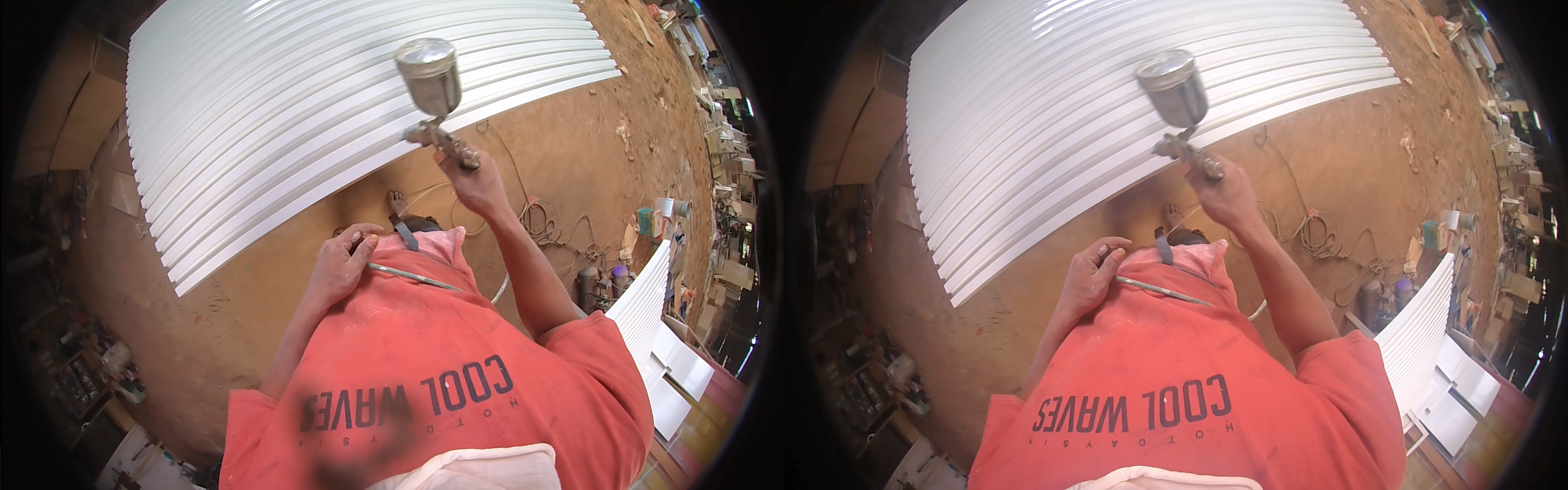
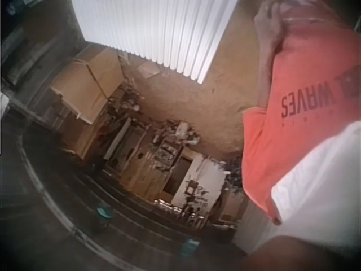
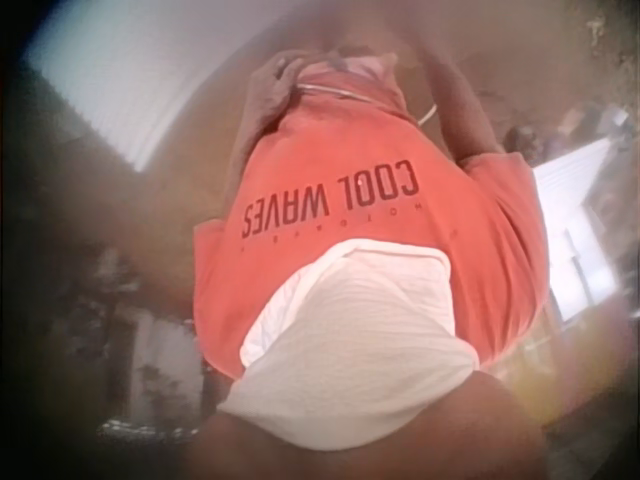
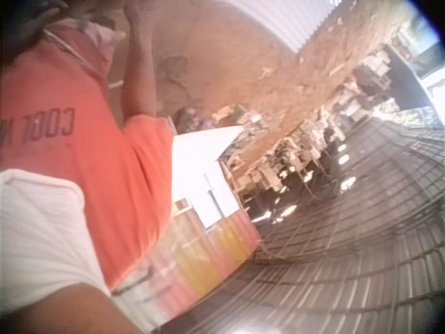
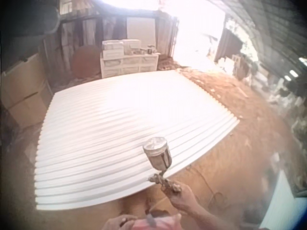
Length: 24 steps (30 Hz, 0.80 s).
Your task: The person uses a spray gun to apply white paint to a large corrugated panel, moving the gun in steady strokes across the surface. They pause to refill the paint reservoir from a container on a nearby workbench before returning to finish the panel.
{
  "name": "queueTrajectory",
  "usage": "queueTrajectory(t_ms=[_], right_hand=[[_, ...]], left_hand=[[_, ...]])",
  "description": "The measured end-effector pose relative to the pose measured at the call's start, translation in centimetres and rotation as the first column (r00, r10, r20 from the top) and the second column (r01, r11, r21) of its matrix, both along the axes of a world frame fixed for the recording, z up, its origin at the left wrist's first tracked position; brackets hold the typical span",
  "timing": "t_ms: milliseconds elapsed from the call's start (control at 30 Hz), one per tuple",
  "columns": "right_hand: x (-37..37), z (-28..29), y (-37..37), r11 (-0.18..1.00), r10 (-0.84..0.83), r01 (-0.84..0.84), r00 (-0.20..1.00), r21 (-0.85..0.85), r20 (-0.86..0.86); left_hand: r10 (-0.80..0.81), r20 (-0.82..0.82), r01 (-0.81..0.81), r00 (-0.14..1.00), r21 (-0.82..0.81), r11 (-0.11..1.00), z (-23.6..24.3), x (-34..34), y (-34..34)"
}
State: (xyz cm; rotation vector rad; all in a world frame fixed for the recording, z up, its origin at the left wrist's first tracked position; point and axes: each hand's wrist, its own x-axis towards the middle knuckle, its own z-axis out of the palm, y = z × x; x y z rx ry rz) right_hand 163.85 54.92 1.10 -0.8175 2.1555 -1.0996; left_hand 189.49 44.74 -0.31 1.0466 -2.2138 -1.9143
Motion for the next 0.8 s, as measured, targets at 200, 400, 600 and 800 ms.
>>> queueTrajectory(t_ms=[200, 400, 600, 800], right_hand=[[7.4, 0.1, 0.0, 0.993, 0.11, -0.114, 0.949, -0.004, 0.296], [8.8, 0.3, 1.4, 0.997, -0.061, 0.056, 0.993, 0.054, 0.101], [6.1, -0.9, 3.7, 0.925, -0.374, 0.369, 0.926, -0.089, -0.049], [3.2, -1.5, 6.6, 0.775, -0.63, 0.619, 0.746, -0.125, -0.214]], left_hand=[[-0.099, 0.01, 0.098, 0.995, 0.082, 0.992, -0.1, 3.7, -0.5], [-0.168, -0.056, 0.172, 0.984, 0.065, 0.983, -0.2, 6.6, -1.2], [-0.193, -0.104, 0.198, 0.976, 0.035, 0.98, 0.1, 9.0, -1.7], [-0.225, -0.094, 0.228, 0.97, 0.027, 0.973, 0.7, 10.0, -2.1]])
